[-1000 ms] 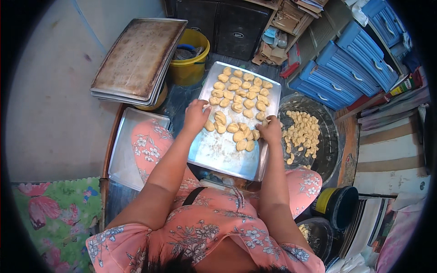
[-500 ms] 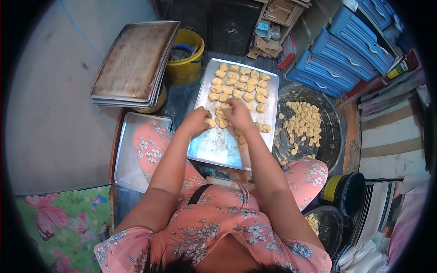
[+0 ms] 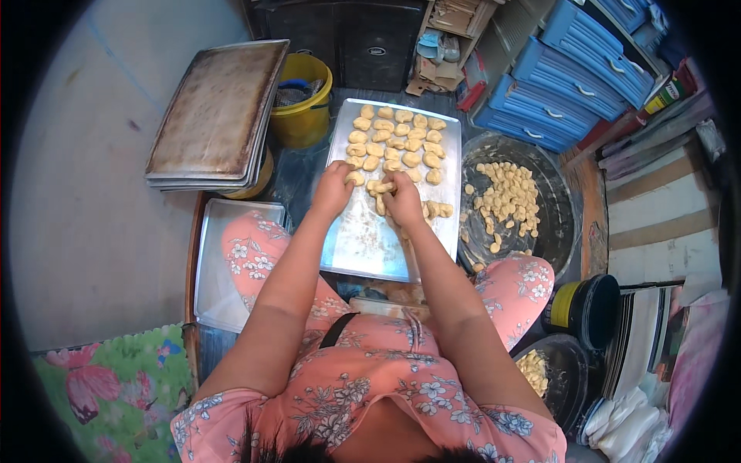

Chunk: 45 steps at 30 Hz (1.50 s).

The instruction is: Placing shaped dough pieces onto baking trays.

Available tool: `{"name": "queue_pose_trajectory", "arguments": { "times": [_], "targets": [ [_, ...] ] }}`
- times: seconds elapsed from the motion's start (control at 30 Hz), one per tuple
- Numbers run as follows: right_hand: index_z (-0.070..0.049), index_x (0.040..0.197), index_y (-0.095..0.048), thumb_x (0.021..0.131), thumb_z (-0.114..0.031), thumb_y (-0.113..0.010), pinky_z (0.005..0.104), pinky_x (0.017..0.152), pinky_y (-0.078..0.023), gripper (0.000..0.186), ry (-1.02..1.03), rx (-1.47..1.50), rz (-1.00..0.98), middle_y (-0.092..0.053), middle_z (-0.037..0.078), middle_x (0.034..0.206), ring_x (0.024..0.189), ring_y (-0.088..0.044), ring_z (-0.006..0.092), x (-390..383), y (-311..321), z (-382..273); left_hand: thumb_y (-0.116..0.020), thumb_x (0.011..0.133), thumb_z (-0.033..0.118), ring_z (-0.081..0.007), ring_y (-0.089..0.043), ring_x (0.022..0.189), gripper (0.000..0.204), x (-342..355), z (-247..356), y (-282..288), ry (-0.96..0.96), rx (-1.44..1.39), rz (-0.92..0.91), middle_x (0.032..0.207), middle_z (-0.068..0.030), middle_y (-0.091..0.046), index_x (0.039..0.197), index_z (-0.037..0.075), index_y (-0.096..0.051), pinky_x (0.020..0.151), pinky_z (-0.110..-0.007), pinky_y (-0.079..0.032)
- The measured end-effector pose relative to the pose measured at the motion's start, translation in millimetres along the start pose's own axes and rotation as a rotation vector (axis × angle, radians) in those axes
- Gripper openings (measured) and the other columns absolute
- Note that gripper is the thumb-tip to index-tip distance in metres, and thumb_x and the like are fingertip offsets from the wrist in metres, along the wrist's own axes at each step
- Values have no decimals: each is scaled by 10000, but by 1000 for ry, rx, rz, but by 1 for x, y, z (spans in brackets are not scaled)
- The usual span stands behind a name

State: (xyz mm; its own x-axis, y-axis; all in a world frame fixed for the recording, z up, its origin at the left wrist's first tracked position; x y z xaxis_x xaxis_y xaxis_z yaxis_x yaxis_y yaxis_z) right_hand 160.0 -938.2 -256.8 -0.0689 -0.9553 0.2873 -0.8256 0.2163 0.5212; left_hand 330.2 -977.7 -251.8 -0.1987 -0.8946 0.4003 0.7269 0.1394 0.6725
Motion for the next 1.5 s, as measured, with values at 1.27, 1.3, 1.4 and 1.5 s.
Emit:
{"name": "queue_pose_trajectory", "arguments": {
  "times": [1.27, 1.3, 1.4, 1.5],
  "targets": [
    [-30, 905, -558, 667, 37, -619, 395, 798, -452, 254, -156, 130, 71, -548, 161, 941, 918, -550, 342, 2, 11, 21, -577, 722, 43, -256, -530, 1025, 262, 30, 41, -40, -267, 65, -286, 1023, -61, -615, 957, 113, -669, 883, -392, -329],
    [-23, 907, -564, 660, 37, -631, 356, 785, -463, 263, -147, 159, 91, -568, 143, 918, 889, -574, 292, 5, 14, 23, -577, 722, 43, -256, -530, 1025, 262, 26, 42, -40, -266, 65, -289, 1023, -61, -615, 957, 113, -669, 883, -392, -329],
    [-15, 900, -570, 646, 43, -644, 320, 782, -474, 271, -113, 166, 115, -586, 120, 891, 863, -596, 239, 9, 17, 25, -600, 745, 68, -243, -555, 1001, 259, 17, 40, -40, -195, 103, -410, 1017, -78, -639, 989, 108, -678, 901, -370, -323],
    [-17, 884, -567, 635, 52, -643, 311, 790, -469, 269, -43, 144, 142, -581, 108, 881, 851, -591, 232, 11, 29, 28, -597, 770, 93, -226, -558, 973, 190, 17, 38, -38, -207, 112, -405, 917, -49, -656, 935, 109, -691, 876, -373, -305]
  ]
}}
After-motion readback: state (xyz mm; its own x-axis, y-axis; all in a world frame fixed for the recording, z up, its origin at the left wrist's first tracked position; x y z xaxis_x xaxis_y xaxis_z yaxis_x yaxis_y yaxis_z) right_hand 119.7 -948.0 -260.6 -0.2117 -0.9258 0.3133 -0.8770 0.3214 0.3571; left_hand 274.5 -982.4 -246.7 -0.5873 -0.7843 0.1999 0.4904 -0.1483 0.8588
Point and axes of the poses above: each hand's wrist, its own x-axis towards the middle knuckle, its own y-axis out of the back of the hand, z = x × y, the point moved 7 cm from there along x, towards the middle knuckle
